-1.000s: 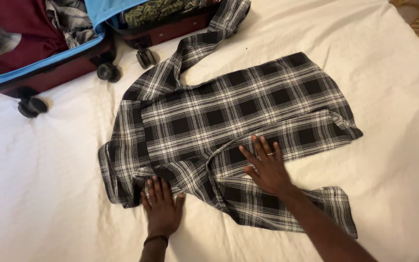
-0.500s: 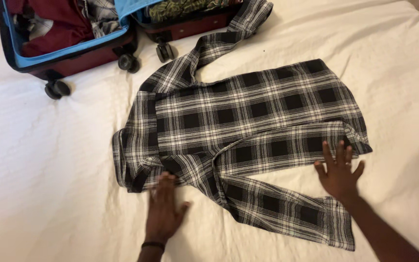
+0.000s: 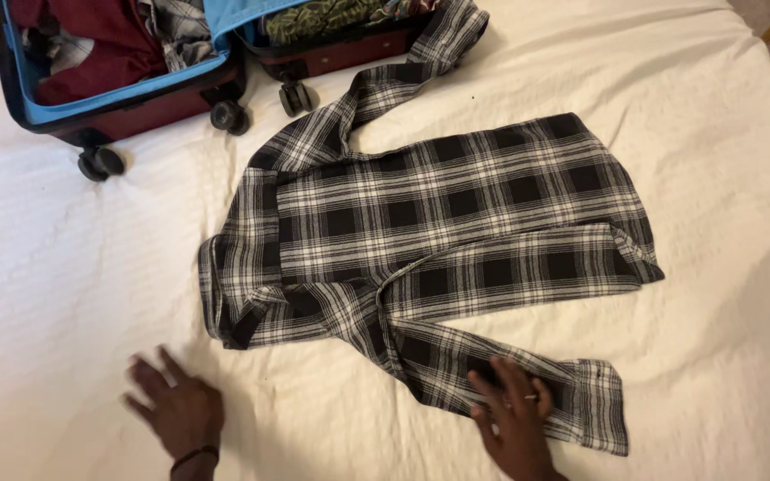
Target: The person folds a plaid shirt on a white bed by smoothing the fabric and folding the sleeves and body, then carries the folded shirt to a wardrobe and places it on a shelf.
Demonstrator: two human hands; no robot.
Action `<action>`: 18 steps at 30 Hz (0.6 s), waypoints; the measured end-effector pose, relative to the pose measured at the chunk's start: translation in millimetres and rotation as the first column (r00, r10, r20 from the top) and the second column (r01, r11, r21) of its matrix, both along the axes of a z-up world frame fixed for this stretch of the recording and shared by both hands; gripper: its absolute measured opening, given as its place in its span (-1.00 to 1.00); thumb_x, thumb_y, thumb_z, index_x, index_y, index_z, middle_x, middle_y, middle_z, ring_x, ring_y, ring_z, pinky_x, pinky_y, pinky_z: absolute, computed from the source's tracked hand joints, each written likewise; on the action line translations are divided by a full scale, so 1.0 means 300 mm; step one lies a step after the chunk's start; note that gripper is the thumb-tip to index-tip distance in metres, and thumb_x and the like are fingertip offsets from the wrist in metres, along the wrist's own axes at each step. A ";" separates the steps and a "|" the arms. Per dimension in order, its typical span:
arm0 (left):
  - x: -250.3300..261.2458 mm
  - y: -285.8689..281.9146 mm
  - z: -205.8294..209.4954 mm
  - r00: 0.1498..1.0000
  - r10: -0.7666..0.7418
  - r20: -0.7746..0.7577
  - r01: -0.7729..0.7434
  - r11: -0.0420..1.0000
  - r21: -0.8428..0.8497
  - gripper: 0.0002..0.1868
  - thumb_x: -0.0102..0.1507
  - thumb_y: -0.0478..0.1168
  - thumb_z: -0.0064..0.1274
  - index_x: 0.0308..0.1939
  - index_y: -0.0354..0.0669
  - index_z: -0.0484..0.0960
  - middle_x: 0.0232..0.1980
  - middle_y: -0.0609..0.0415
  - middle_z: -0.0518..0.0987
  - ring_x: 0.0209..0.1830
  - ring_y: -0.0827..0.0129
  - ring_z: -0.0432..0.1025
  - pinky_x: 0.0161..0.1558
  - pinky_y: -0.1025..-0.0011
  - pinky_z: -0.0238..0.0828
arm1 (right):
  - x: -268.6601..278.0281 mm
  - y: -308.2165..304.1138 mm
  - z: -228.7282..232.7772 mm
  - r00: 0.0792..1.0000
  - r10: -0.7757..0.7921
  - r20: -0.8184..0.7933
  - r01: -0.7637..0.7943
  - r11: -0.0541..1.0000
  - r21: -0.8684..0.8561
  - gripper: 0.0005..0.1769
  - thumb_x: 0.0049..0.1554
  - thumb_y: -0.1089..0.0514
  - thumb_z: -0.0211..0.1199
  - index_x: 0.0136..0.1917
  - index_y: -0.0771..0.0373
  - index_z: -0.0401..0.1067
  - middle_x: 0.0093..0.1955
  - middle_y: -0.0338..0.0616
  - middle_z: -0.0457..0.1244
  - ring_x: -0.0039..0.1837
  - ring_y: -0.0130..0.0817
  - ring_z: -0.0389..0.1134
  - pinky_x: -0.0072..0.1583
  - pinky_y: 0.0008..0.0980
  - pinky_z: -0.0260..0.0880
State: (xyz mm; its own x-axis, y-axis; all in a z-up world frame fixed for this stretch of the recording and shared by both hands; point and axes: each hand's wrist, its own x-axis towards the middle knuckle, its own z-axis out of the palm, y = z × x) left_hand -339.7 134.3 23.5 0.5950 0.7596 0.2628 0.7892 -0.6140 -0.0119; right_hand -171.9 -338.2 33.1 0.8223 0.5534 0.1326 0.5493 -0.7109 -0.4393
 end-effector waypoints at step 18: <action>-0.423 0.076 -0.131 0.980 -0.192 -0.046 0.188 0.979 -0.076 -0.26 0.34 0.19 -0.19 0.52 -0.10 0.21 0.59 -0.13 0.15 0.61 -0.04 0.00 0.59 0.01 -0.22 | -0.071 0.079 -0.029 0.948 0.317 0.026 -0.301 0.921 -0.249 -0.31 0.24 -0.26 -0.11 0.58 -0.12 -0.01 0.65 0.11 -0.26 0.63 -0.05 -0.24 0.38 0.24 -0.27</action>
